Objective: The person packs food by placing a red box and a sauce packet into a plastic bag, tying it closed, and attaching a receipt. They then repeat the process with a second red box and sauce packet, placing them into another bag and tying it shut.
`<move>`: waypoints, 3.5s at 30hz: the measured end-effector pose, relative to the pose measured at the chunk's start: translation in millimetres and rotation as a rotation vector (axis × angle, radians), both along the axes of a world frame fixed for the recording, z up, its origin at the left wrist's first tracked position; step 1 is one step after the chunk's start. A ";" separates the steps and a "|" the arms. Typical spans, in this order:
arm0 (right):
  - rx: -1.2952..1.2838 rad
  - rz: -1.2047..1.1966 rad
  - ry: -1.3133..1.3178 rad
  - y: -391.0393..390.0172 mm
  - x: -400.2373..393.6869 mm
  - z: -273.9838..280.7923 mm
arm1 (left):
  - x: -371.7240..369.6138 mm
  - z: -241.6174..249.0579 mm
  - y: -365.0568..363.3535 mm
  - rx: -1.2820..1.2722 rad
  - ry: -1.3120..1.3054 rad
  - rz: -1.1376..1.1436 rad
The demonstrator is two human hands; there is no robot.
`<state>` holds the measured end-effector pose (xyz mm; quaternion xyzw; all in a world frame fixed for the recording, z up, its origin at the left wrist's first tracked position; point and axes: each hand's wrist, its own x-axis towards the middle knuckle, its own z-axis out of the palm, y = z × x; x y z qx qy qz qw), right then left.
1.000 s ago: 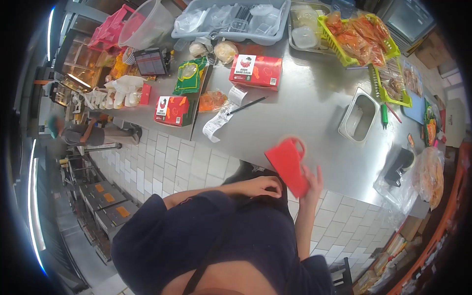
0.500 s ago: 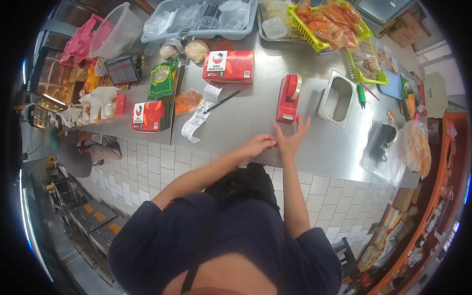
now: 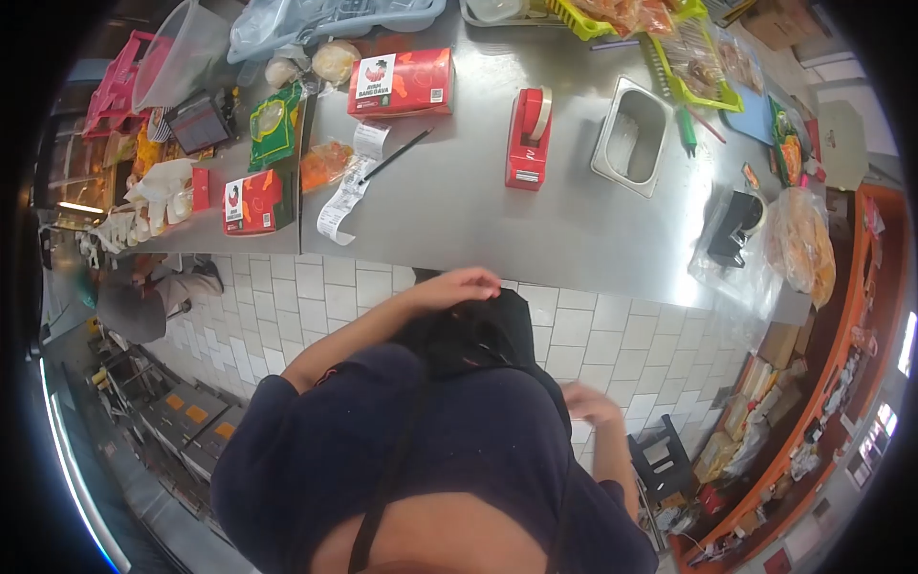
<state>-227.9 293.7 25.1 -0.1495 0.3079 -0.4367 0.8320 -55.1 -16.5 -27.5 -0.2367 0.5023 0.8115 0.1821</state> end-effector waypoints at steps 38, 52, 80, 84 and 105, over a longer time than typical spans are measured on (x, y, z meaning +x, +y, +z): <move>-0.207 -0.338 1.073 -402.7 51.9 -55.9 | -35.8 -1.7 -268.5 -1.875 0.243 0.534; 0.061 -0.610 1.030 -413.1 49.9 -36.4 | -115.3 25.6 -346.9 -1.574 0.283 -0.527; -0.077 -0.854 1.024 -255.8 -36.9 -9.6 | -105.4 0.2 -87.7 -0.009 0.152 -0.044; 0.164 -0.441 1.028 -165.8 26.3 -14.3 | -114.5 -5.3 -61.4 0.563 0.109 0.427; -0.136 -0.095 0.793 -412.8 343.8 -106.6 | 319.3 14.5 -270.8 -1.921 -0.060 0.564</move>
